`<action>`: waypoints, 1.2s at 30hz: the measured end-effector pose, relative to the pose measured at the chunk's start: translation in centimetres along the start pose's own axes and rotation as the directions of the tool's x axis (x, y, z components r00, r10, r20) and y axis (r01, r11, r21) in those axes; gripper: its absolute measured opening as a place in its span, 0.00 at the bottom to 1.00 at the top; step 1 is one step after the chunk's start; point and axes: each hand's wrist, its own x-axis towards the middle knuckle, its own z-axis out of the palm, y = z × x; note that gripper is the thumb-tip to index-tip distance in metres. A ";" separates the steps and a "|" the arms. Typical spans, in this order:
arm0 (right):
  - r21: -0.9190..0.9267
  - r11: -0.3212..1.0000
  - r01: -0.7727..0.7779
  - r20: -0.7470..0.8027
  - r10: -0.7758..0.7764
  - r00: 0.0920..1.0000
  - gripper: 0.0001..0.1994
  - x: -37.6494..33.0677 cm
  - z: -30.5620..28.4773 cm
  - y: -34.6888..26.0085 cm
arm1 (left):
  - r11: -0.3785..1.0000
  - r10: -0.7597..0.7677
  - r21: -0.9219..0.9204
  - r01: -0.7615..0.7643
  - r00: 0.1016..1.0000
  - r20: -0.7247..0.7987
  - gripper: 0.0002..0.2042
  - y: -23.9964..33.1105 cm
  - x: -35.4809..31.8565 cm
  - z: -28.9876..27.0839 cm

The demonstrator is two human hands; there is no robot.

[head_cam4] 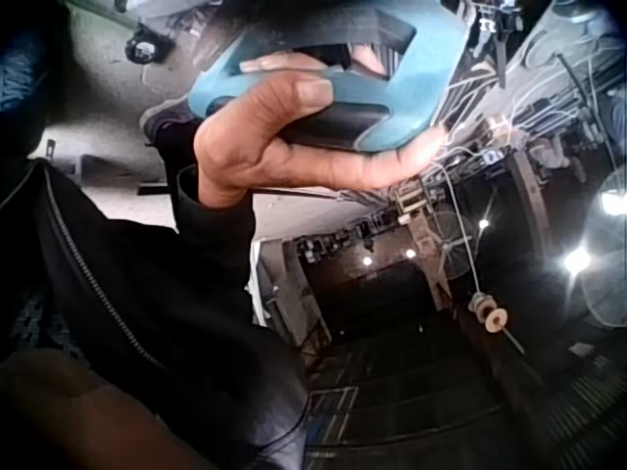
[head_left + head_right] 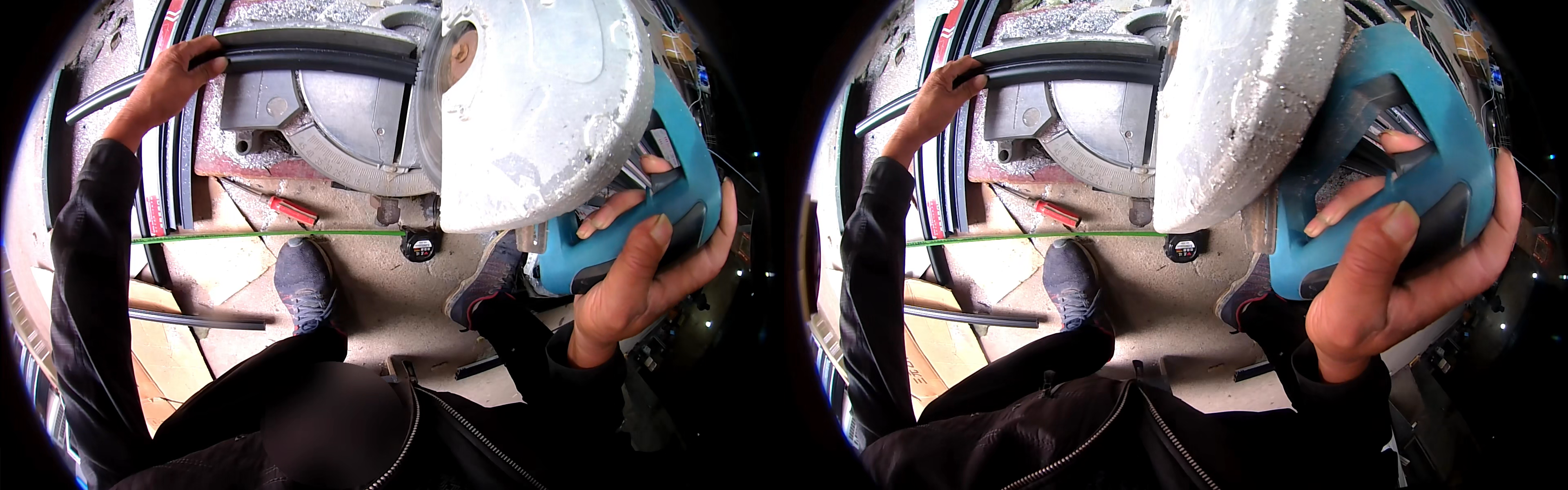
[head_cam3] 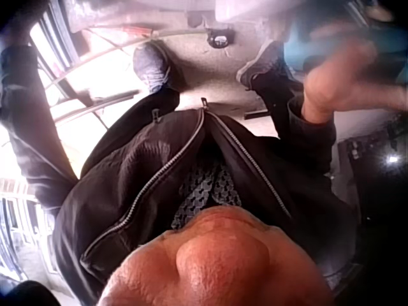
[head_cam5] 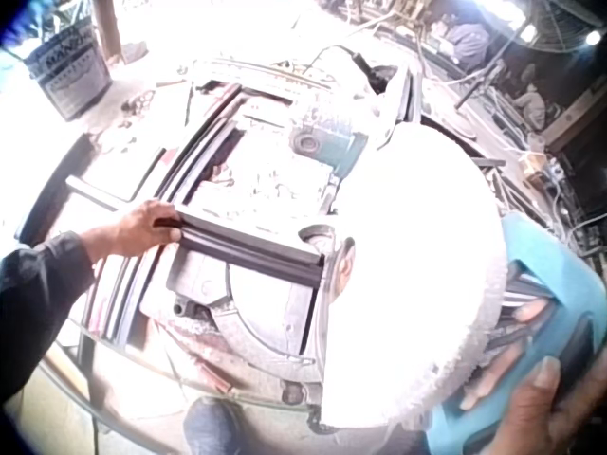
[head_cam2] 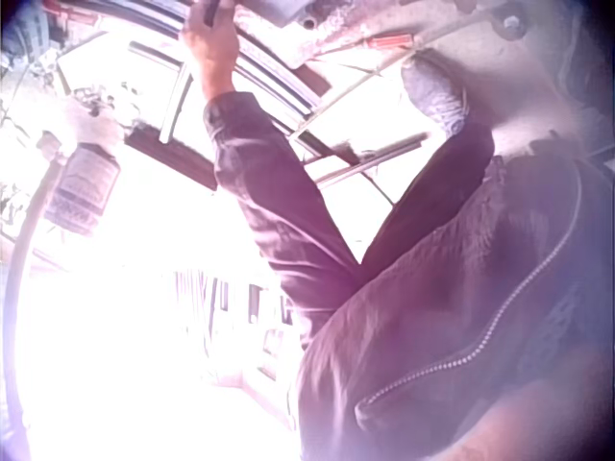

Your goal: The person measures a long black profile with a tape measure and marks it with a marker. They then place the profile on a miter saw and cut it at the marked point. The person repeats this process for several other profiles, measuring, marking, and cutting them to specific lengths.

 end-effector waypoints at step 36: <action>0.151 0.987 -0.049 0.013 0.048 0.999 0.32 1.5 -0.7 -0.6 | 0.997 -0.039 0.071 0.041 0.999 -0.035 0.15 1.4 0.1 -0.4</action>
